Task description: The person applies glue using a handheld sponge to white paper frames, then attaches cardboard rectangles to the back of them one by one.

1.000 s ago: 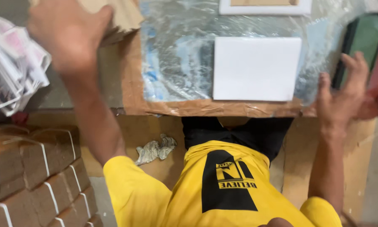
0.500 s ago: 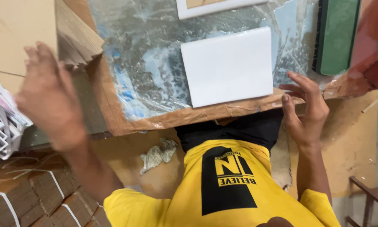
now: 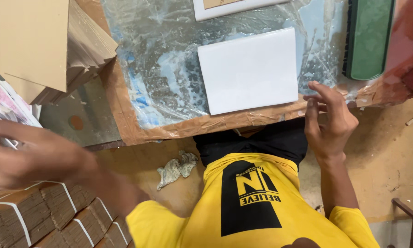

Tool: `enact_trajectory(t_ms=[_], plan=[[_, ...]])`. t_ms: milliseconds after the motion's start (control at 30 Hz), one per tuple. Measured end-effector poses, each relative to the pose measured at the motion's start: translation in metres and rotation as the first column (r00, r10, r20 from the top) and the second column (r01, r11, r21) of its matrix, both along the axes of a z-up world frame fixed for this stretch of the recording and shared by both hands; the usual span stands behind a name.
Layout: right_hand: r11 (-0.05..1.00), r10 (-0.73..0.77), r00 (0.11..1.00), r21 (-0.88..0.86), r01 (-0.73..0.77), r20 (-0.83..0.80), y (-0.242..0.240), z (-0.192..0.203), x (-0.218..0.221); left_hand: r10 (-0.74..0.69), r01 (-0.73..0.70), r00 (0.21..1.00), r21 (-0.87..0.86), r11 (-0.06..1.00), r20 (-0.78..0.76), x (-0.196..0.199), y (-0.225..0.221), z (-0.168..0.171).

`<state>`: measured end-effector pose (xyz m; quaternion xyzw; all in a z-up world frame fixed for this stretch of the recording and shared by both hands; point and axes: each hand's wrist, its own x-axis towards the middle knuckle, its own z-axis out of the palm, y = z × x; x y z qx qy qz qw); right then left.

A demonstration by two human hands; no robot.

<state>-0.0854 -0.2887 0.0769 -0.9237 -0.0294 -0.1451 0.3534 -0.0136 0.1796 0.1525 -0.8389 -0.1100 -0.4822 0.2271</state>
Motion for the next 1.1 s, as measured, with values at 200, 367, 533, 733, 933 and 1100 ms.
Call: enact_trajectory(t_ms=[200,367,533,733,933,1100], plan=[[0.526,0.183,0.918,0.824,0.21,-0.351,0.003,-0.025,0.008,-0.936,0.557,0.273,-0.756,0.343,-0.224,-0.035,-0.142,-0.099],[0.53,0.133,0.814,0.734,0.424,-0.566,0.001,-0.056,0.032,-0.936,0.574,0.178,-0.74,0.35,-0.305,-0.035,-0.188,-0.161],[0.88,-0.068,0.821,0.354,0.317,-0.567,0.003,-0.044,0.028,-0.945,0.475,0.171,-0.817,0.328,-0.28,-0.041,-0.185,-0.164],[0.985,-0.109,0.874,0.07,0.161,-0.474,0.019,-0.03,0.03,-0.933,0.48,0.167,-0.8,0.359,-0.319,-0.048,-0.2,-0.163],[0.993,-0.1,0.899,0.02,0.12,-0.427,0.023,-0.035,0.032,-0.911,0.404,0.163,-0.817,0.412,-0.379,-0.053,-0.196,-0.156],[0.995,-0.097,0.905,-0.049,0.084,-0.414,0.021,-0.038,0.031,-0.902,0.364,0.171,-0.825,0.432,-0.397,-0.049,-0.198,-0.153]])
